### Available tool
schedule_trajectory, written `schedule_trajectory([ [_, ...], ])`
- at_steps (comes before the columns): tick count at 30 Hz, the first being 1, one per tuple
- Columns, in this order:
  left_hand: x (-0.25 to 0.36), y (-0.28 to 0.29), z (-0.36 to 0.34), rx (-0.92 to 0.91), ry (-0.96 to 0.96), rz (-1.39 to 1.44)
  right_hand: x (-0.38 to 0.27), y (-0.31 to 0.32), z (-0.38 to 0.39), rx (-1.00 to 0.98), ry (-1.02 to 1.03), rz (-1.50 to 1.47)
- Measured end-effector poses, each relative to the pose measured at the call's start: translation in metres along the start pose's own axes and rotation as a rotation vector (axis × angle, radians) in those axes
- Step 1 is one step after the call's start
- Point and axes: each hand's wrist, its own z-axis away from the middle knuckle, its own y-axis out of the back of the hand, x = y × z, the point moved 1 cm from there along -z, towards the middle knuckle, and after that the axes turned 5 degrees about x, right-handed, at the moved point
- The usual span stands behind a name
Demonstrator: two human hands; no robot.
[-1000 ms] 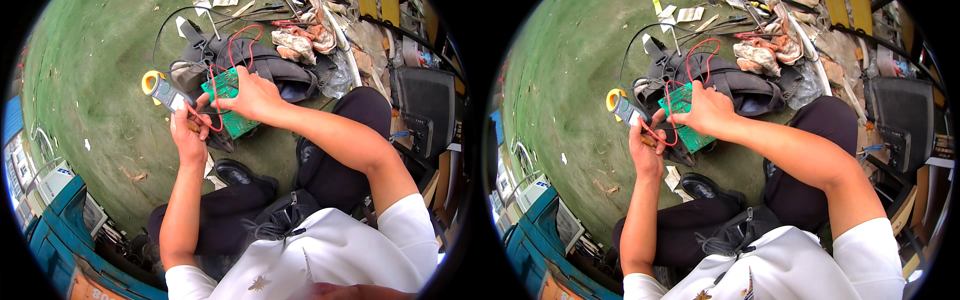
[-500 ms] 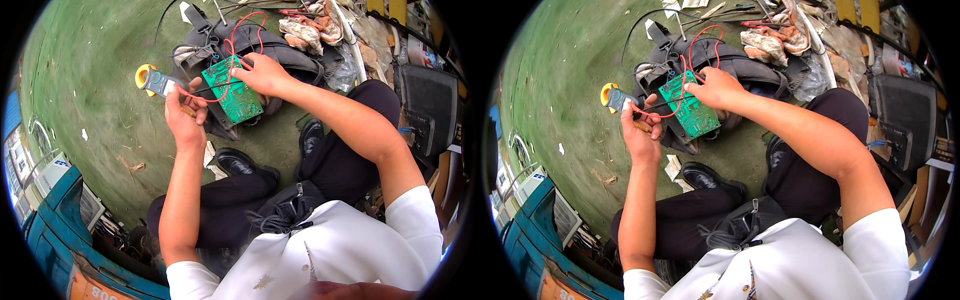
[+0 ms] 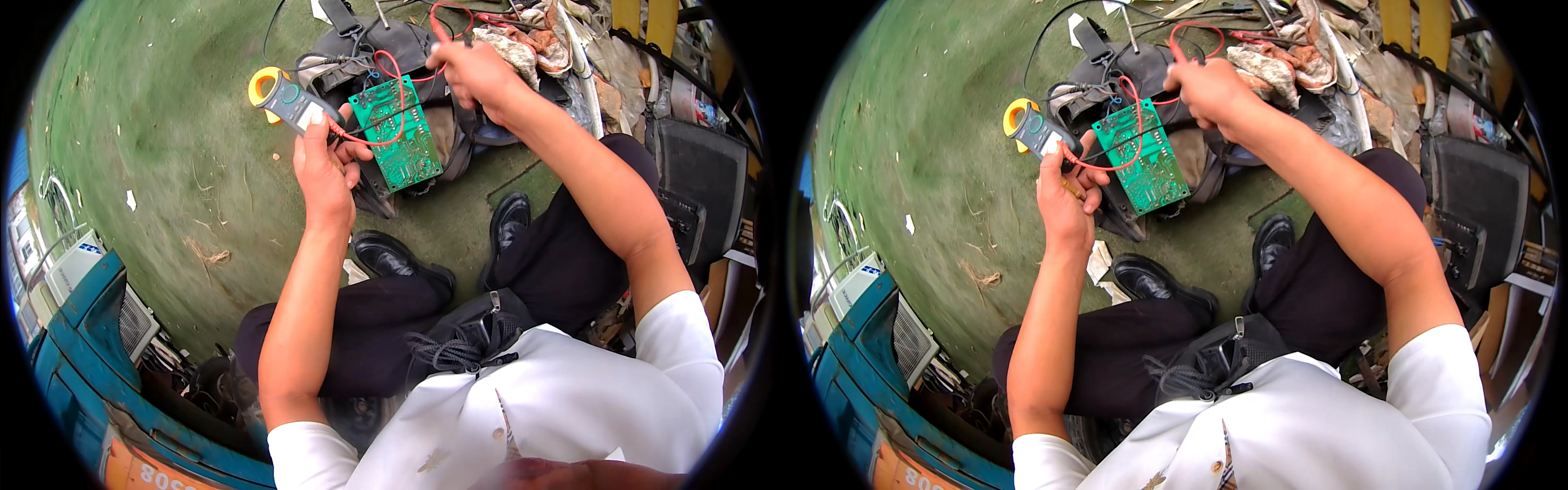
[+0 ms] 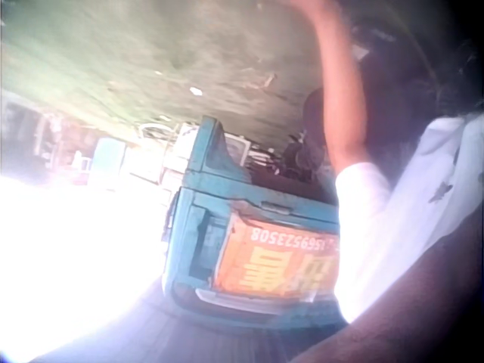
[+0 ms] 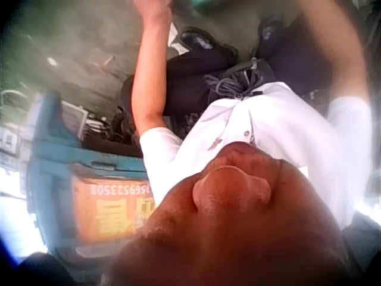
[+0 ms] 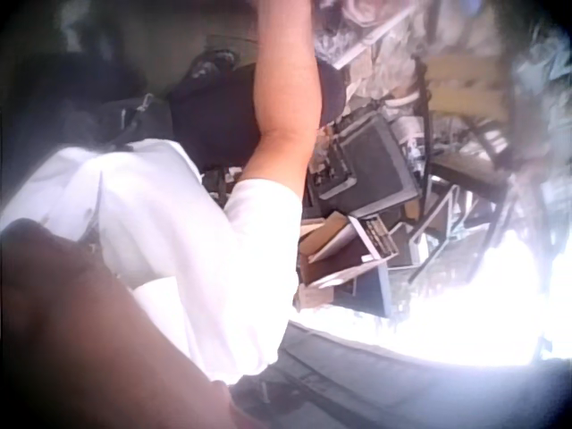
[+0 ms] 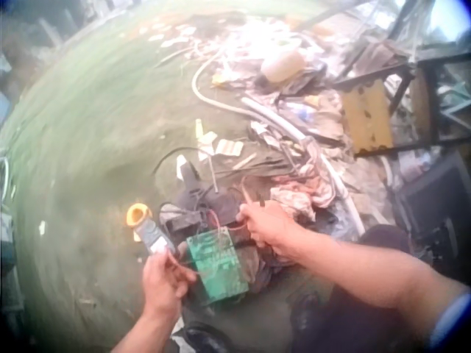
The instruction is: The person sits on the ground and uses a multimeter to test a circuit board. They place the board into a plastic housing, remove it, and continue testing with the multimeter probes. The person then stands up and walks through a yard filled with discarded appliances.
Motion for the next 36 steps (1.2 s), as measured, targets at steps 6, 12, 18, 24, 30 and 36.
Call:
schedule_trajectory([
  [6,0.001,-0.001,-0.002,-0.032,0.004,-0.012,-0.003,-0.024,0.000,0.035,0.212,-0.123],
  [12,0.001,0.000,-0.002,-0.032,0.006,-0.012,0.018,-0.027,-0.012,0.073,0.327,0.339],
  [18,0.001,0.000,-0.002,-0.037,0.017,-0.009,0.025,-0.035,-0.026,0.076,0.413,0.329],
  [24,0.001,-0.002,-0.003,-0.062,0.025,-0.020,0.019,-0.047,-0.025,0.058,0.388,0.475],
  [30,0.000,-0.003,-0.002,-0.081,0.032,-0.010,0.009,-0.049,-0.024,0.092,0.339,0.639],
  [36,-0.001,-0.002,-0.006,-0.082,0.044,-0.016,0.012,-0.048,-0.036,0.090,0.375,0.669],
])
